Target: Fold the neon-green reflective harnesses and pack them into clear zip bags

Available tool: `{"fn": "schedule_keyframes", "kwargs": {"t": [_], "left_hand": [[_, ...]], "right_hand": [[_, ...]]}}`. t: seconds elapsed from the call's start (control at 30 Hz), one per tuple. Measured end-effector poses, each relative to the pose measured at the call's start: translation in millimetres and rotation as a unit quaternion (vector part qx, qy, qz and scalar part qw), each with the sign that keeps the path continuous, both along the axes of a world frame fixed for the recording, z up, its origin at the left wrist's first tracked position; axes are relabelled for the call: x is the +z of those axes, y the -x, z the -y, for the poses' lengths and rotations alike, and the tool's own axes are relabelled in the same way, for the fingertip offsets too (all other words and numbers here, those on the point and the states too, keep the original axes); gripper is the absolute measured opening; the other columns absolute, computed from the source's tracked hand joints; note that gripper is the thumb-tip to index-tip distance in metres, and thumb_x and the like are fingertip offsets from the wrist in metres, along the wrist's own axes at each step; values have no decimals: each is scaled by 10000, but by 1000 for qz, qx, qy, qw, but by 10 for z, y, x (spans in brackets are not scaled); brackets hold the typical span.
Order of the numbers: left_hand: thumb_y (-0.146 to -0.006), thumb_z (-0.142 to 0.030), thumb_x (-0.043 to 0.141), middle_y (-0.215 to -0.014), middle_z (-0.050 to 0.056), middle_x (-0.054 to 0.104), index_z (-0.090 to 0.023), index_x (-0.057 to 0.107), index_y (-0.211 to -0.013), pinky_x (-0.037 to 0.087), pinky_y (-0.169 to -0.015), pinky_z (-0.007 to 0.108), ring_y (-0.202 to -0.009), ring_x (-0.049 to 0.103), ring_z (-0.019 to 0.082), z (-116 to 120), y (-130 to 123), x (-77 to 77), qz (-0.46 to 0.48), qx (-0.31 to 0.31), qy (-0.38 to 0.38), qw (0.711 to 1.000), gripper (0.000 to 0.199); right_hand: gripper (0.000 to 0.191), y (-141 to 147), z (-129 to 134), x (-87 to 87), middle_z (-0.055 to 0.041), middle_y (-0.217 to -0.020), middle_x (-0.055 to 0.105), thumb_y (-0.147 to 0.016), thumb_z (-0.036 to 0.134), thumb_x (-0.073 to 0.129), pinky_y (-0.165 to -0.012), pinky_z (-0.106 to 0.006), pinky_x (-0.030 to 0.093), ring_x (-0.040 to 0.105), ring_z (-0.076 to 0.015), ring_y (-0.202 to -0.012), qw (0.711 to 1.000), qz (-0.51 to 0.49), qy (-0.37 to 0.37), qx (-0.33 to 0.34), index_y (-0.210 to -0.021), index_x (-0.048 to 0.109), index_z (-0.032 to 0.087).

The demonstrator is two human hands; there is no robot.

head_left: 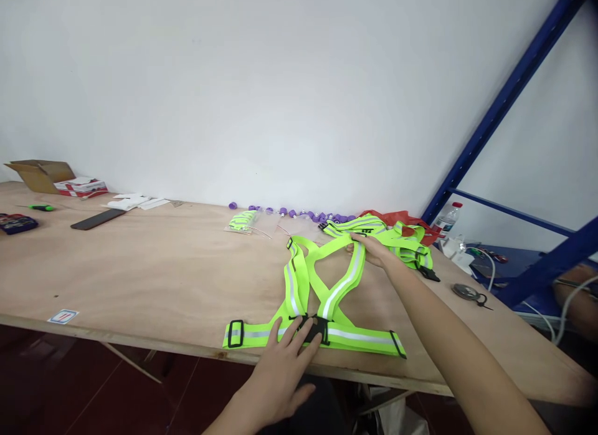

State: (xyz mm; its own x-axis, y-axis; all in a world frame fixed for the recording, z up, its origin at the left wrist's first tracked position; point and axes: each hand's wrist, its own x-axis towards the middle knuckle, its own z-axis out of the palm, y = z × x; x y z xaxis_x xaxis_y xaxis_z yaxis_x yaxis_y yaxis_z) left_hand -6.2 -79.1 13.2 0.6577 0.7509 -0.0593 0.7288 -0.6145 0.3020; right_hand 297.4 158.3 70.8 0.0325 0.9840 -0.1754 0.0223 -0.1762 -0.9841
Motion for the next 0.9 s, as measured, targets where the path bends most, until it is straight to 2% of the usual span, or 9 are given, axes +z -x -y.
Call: {"fn": "schedule_keyframes", "kwargs": {"t": [0.1, 0.2, 0.43, 0.67, 0.9], "left_hand": [[-829, -286, 650, -1670, 64, 117, -292, 232, -1577, 103, -1194, 669, -1530, 119, 350, -1, 4, -30, 7, -2, -12, 1000, 857], [-824, -281, 652, -1670, 68, 120, -285, 234, -1577, 105, -1194, 668, -1529, 124, 348, -1, 1, -21, 7, -1, -13, 1000, 861], [-825, -263, 655, -1667, 77, 110, -275, 232, -1579, 122, -1192, 666, -1524, 151, 350, 15, -8, 62, -15, -1, -8, 1000, 865], [-824, -262, 661, -1671, 68, 96, -274, 228, -1580, 121, -1193, 664, -1525, 141, 353, 12, -2, 48, -8, -1, -7, 1000, 872], [-818, -273, 672, -1670, 69, 125, -292, 212, -1583, 118, -1192, 664, -1523, 146, 357, 4, 18, 51, 9, -4, 4, 1000, 893]], "right_hand": [[144, 35, 11, 48, -84, -835, 736, -841, 278, 741, -736, -316, 613, 708, -189, -741, 1000, -26, -9, 8, -883, 666, 163], [111, 57, -3, 59, -65, -895, 753, -806, 249, 775, -701, -266, 596, 704, -181, -788, 1000, -24, -12, -1, -858, 705, 180], [194, 134, -24, 68, -44, -891, 756, -712, 236, 836, -604, -245, 558, 683, -172, -739, 998, -21, -35, -41, -875, 744, 185], [383, 323, -48, 138, 7, -944, 737, -740, 186, 775, -585, -221, 554, 690, -147, -757, 989, -98, -90, -64, -1093, 650, 271], [262, 513, -13, 97, -28, -912, 726, -748, 191, 757, -649, -256, 583, 685, -160, -758, 983, -126, -120, -55, -997, 682, 219]]}}
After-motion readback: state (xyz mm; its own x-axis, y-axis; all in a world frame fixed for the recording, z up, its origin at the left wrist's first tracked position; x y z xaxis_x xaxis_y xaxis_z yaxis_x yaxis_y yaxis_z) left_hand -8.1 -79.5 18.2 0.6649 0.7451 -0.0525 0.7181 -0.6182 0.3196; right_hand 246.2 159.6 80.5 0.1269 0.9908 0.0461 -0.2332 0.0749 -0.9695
